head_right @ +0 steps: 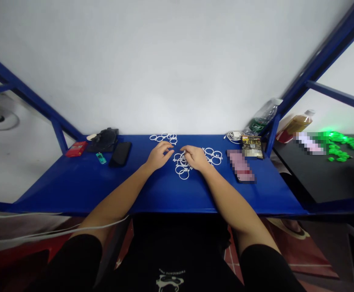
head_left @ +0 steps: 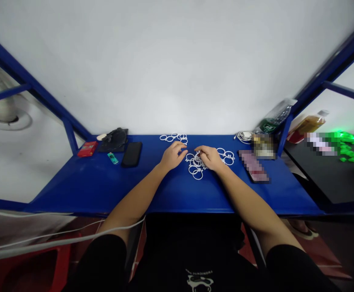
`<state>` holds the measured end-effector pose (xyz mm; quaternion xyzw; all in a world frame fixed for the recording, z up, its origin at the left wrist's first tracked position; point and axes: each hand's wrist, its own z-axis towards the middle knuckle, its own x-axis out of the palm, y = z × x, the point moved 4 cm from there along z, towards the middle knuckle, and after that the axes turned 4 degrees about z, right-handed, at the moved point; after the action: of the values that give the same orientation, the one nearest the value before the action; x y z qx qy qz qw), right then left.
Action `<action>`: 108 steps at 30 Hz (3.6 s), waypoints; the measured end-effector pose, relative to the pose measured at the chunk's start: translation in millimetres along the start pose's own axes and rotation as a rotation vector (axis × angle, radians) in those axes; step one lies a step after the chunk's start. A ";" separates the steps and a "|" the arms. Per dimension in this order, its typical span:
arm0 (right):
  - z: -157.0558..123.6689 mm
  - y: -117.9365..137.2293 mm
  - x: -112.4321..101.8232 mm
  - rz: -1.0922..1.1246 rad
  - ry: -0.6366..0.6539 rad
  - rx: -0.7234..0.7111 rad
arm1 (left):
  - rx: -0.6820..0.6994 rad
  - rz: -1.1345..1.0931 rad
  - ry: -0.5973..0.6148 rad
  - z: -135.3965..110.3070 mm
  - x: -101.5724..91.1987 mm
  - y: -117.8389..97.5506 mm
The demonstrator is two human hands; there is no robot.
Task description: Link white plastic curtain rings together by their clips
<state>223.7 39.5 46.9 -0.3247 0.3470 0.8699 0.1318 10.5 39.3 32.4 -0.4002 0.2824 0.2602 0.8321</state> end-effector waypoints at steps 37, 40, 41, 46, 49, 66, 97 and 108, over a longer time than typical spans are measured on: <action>1.0 -0.4 4.5 -0.029 0.004 0.059 | 0.004 0.084 -0.219 7.1 -9.8 24.9; 0.2 9.4 4.1 -0.020 -0.002 0.030 | 0.049 -0.047 -0.238 3.3 -4.7 9.6; 0.0 11.7 3.9 -0.018 -0.008 0.020 | 0.061 -0.059 -0.245 1.9 -3.2 5.2; 0.0 17.5 4.8 -0.001 -0.042 -0.053 | 0.180 -0.010 -0.297 -2.3 -2.9 -11.0; 0.3 18.1 7.2 0.014 -0.035 -0.092 | 0.255 0.018 -0.278 -1.8 -4.8 -17.6; 1.0 10.0 14.0 -0.064 0.084 -0.010 | 0.217 -0.067 -0.096 -3.6 1.6 -23.6; -1.3 14.0 23.8 -0.097 0.168 -0.080 | 0.238 -0.050 -0.087 -2.1 2.0 -20.8; -1.3 6.2 17.4 -0.079 0.059 -0.034 | 0.214 -0.064 -0.089 -4.2 2.0 -12.0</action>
<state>208.3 34.1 38.0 -0.3656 0.3229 0.8599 0.1503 18.8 29.8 35.1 -0.3057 0.2583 0.2191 0.8898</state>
